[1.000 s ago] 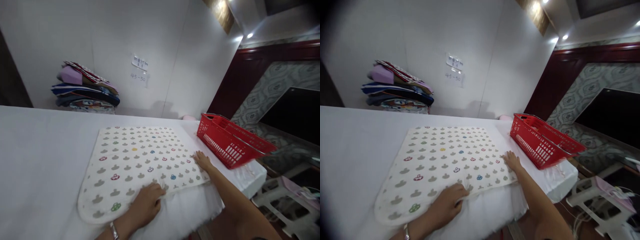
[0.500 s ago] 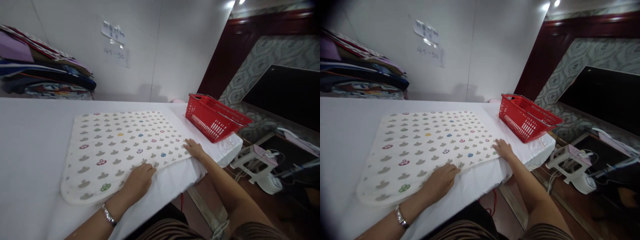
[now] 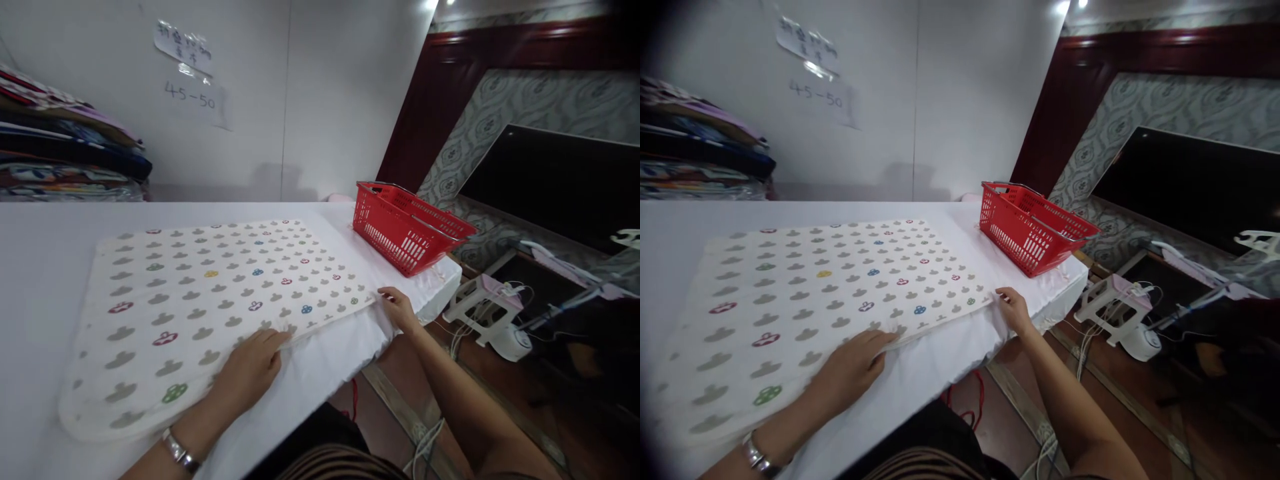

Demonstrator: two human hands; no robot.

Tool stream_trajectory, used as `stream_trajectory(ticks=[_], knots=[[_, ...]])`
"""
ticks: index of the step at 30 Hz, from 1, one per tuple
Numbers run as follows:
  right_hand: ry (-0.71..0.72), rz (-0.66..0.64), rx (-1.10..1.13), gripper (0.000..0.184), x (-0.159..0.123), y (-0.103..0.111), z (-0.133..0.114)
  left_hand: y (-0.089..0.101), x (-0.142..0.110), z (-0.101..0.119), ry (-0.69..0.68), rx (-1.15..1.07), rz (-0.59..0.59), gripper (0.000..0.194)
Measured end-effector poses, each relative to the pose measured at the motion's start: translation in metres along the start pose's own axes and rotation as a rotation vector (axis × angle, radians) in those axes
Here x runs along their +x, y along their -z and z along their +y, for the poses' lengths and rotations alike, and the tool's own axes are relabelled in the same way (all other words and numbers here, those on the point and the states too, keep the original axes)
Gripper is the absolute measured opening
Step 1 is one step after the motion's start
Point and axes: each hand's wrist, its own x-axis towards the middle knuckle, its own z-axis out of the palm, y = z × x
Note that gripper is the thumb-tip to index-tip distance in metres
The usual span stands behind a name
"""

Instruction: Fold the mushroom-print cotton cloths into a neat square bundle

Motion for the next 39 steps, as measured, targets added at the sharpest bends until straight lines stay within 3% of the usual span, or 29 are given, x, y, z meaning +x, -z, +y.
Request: stream_trajectory(ticks=[9, 13, 26, 32, 39], knots=[[-0.3, -0.231, -0.134, 0.016, 0.019, -0.005, -0.022, -0.002, -0.001, -0.001, -0.004, 0.009, -0.001, 0.035], [-0.349, -0.286, -0.117, 0.006, 0.026, -0.004, -0.031, -0.003, -0.001, -0.001, -0.016, 0.006, 0.015, 0.036], [-0.457, -0.447, -0.128, 0.027, 0.028, -0.002, -0.039, 0.0, 0.0, 0.001, -0.024, -0.009, -0.004, 0.035], [-0.476, -0.451, -0.14, 0.024, 0.029, -0.005, -0.042, 0.002, -0.001, 0.002, -0.027, 0.012, -0.04, 0.034], [-0.477, -0.383, -0.021, 0.008, 0.029, -0.003, -0.042, -0.003, -0.003, 0.002, -0.093, 0.098, 0.045, 0.036]])
